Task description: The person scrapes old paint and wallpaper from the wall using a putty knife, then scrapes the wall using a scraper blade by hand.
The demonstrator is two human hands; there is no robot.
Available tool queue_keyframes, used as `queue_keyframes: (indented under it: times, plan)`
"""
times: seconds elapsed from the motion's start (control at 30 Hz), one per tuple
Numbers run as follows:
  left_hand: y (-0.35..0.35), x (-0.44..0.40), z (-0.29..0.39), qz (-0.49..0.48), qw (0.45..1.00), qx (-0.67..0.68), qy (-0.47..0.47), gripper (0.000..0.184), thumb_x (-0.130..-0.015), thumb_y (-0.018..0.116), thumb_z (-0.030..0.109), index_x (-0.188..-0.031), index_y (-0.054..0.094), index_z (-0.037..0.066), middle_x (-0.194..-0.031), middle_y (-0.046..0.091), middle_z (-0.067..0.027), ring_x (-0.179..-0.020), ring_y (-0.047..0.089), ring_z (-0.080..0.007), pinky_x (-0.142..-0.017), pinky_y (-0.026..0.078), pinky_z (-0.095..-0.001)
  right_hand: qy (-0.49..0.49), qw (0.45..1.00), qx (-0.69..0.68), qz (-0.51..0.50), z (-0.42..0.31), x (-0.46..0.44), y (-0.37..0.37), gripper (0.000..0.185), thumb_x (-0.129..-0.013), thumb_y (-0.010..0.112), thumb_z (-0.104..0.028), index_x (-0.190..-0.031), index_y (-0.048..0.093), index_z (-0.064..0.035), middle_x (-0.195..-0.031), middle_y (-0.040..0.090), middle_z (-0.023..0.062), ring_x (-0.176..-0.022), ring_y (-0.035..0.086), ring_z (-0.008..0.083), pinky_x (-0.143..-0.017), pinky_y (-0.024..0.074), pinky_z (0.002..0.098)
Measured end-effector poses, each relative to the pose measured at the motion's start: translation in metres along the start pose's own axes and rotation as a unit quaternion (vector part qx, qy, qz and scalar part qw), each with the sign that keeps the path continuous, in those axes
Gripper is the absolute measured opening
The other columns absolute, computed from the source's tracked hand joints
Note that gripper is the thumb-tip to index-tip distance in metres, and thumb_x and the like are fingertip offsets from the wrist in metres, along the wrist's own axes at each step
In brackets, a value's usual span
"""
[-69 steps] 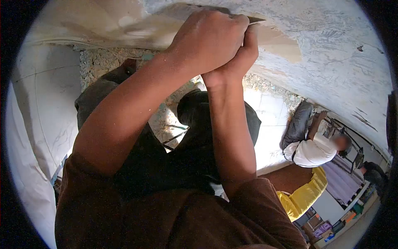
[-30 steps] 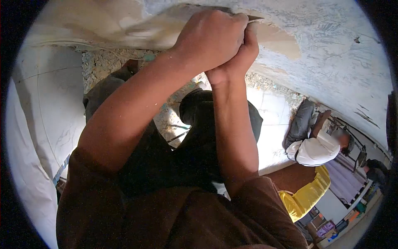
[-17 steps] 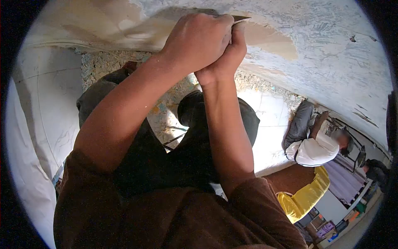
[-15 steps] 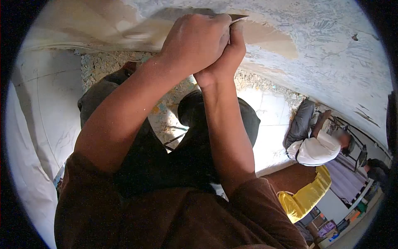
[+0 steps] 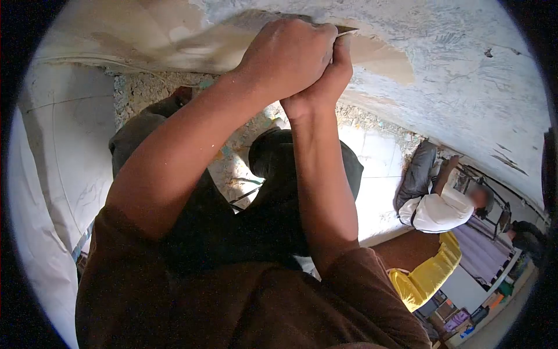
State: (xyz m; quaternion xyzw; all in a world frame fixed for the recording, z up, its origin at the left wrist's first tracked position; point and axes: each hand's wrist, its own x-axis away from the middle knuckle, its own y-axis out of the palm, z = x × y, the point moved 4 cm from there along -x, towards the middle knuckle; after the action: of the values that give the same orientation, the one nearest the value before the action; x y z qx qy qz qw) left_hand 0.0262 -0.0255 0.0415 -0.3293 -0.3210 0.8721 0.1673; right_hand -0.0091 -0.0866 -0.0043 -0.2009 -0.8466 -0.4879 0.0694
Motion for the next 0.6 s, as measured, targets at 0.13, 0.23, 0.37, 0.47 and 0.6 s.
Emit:
queue_keyframes:
  times: [0.13,0.23,0.37,0.47,0.6]
  plan:
    - [-0.005,0.005,-0.008,-0.015,1.000,-0.004,-0.023,0.015,-0.085,0.057,0.018,-0.082,0.059,0.004,-0.070,0.060,-0.0215,-0.067,0.059,-0.0432,-0.061,0.048,-0.0512,0.010,1.000,-0.012,-0.002,0.011,-0.002,0.001,0.046,-0.099,0.032,-0.049,-0.106,0.056,-0.0107,-0.104,0.061,0.0061,-0.096,0.059,0.0238,-0.083,0.0502,0.0404]
    - [-0.007,0.007,-0.010,-0.015,1.000,0.002,-0.026,0.015,-0.085,0.057,0.019,-0.083,0.058,0.004,-0.070,0.060,-0.0212,-0.067,0.060,-0.0431,-0.061,0.047,-0.0513,0.013,1.000,-0.009,-0.023,0.014,-0.001,0.005,0.046,-0.099,0.032,-0.050,-0.105,0.056,-0.0110,-0.102,0.062,0.0052,-0.096,0.059,0.0231,-0.082,0.0503,0.0396]
    - [-0.003,0.008,-0.008,-0.008,0.999,0.003,-0.034,0.015,-0.085,0.057,0.019,-0.084,0.057,0.004,-0.070,0.060,-0.0211,-0.068,0.060,-0.0428,-0.061,0.047,-0.0514,0.021,0.999,-0.013,-0.023,0.011,-0.001,-0.002,0.046,-0.099,0.032,-0.050,-0.105,0.056,-0.0107,-0.101,0.062,0.0053,-0.095,0.060,0.0228,-0.082,0.0503,0.0389]
    - [0.004,0.001,-0.003,-0.014,1.000,0.000,-0.028,0.015,-0.085,0.057,0.019,-0.083,0.057,0.005,-0.070,0.061,-0.0208,-0.068,0.060,-0.0426,-0.061,0.048,-0.0510,0.011,1.000,-0.012,-0.010,0.004,-0.004,-0.008,0.048,-0.098,0.031,-0.050,-0.106,0.056,-0.0096,-0.103,0.062,0.0071,-0.097,0.060,0.0236,-0.083,0.0502,0.0394]
    - [0.023,-0.009,0.007,-0.018,1.000,0.019,-0.010,0.014,-0.084,0.057,0.020,-0.083,0.057,0.006,-0.071,0.061,-0.0203,-0.068,0.061,-0.0425,-0.062,0.049,-0.0503,-0.003,1.000,-0.007,0.004,-0.015,-0.003,-0.013,0.050,-0.097,0.031,-0.050,-0.107,0.056,-0.0082,-0.108,0.061,0.0095,-0.101,0.059,0.0255,-0.087,0.0494,0.0410]
